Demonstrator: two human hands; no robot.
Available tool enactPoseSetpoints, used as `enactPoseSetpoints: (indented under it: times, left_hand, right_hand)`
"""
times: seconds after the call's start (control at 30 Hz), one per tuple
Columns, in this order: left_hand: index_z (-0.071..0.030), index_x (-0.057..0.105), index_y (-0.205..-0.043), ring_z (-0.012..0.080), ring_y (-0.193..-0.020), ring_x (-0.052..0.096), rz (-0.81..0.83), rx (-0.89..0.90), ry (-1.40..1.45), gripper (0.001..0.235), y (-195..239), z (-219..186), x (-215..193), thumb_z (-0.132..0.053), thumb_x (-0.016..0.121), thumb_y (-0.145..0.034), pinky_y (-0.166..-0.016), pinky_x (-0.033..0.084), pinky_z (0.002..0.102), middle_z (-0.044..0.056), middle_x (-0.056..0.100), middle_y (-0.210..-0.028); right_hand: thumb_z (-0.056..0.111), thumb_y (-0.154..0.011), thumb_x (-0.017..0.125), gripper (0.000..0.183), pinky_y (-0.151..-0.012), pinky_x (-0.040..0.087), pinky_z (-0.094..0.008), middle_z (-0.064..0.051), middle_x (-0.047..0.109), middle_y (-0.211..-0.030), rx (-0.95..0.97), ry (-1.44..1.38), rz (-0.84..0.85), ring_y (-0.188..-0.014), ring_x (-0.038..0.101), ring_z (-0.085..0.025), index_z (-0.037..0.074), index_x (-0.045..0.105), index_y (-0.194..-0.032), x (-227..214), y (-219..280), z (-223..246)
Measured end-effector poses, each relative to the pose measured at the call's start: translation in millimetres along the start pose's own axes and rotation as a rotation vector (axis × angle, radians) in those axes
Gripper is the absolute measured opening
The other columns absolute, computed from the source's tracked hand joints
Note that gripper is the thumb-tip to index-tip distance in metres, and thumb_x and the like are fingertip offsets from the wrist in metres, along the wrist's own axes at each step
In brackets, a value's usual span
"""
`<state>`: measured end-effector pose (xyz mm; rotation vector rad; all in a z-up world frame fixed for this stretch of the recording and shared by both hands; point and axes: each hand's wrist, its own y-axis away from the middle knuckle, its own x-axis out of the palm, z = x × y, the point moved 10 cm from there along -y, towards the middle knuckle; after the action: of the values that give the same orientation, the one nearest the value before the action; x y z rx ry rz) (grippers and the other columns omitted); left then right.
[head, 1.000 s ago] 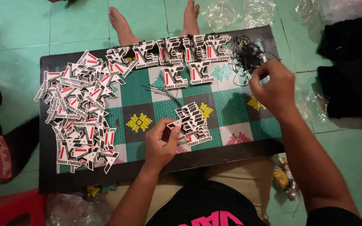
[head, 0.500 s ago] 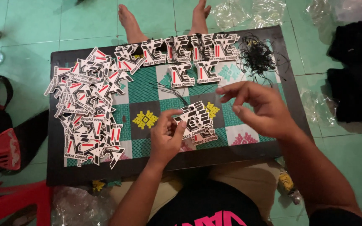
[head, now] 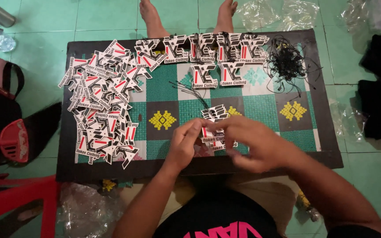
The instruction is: The person threads black cords through the holes of white clothing tags and ties them into knots. They repeat this process for multiple tags, stacking the finished ones on the table.
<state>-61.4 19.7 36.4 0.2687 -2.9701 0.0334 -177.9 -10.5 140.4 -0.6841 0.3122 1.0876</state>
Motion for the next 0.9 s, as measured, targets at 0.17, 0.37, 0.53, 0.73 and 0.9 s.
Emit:
enactPoseSetpoints:
  times: [0.17,0.37,0.53,0.73,0.9]
  left_hand:
    - [0.002,0.076,-0.103,0.0093,-0.062,0.062,-0.107,0.004,0.111,0.024,-11.2,29.4,-13.4,-0.02,0.067,-0.101,-0.053,0.061,0.024,0.006,0.06,-0.068]
    - [0.001,0.078,-0.1,0.0121,-0.064,0.065,-0.2,0.089,-0.056,0.02,-10.8,12.0,-26.6,-0.017,0.07,-0.099,-0.051,0.061,0.027,0.014,0.073,-0.08]
    - [-0.002,0.08,-0.099,0.0147,-0.061,0.067,-0.212,0.148,-0.182,0.021,-12.5,4.1,-28.2,-0.022,0.073,-0.099,-0.049,0.06,0.026,0.014,0.071,-0.076]
    - [-0.002,0.081,-0.097,0.0175,-0.062,0.067,-0.197,0.216,-0.252,0.018,-14.5,2.1,-18.3,-0.019,0.074,-0.098,-0.048,0.054,0.027,0.015,0.069,-0.07]
    - [-0.01,0.082,-0.092,0.0193,-0.066,0.071,-0.184,0.303,-0.344,0.009,-5.4,-3.4,2.9,-0.018,0.079,-0.092,-0.049,0.053,0.029,0.01,0.072,-0.072]
  right_hand:
    - [0.012,-0.085,0.066,0.009,-0.068,0.057,-0.041,-0.018,0.068,-0.112,-0.036,0.22,0.038,-0.092,0.069,-0.037,0.009,0.058,-0.083,34.0,30.0,-20.6]
    - [0.018,-0.083,0.068,0.012,-0.063,0.056,-0.04,-0.011,0.063,-0.101,0.016,0.431,0.037,-0.086,0.066,-0.033,0.012,0.058,-0.085,36.8,47.8,-40.0]
    - [0.015,-0.078,0.072,0.011,-0.059,0.053,-0.039,-0.008,0.061,-0.089,0.111,0.499,0.045,-0.077,0.065,-0.03,0.014,0.061,-0.081,19.7,55.5,-51.4]
    - [0.028,-0.083,0.077,0.014,-0.083,0.059,-0.036,-0.008,0.071,-0.1,0.544,0.624,0.175,-0.096,0.073,-0.025,0.018,0.073,-0.092,-4.8,52.1,-69.7]
    - [0.03,-0.088,0.081,0.026,-0.089,0.056,-0.042,-0.01,0.068,-0.109,0.25,0.437,-0.32,-0.109,0.069,-0.033,0.014,0.076,-0.108,-31.9,41.1,-52.4]
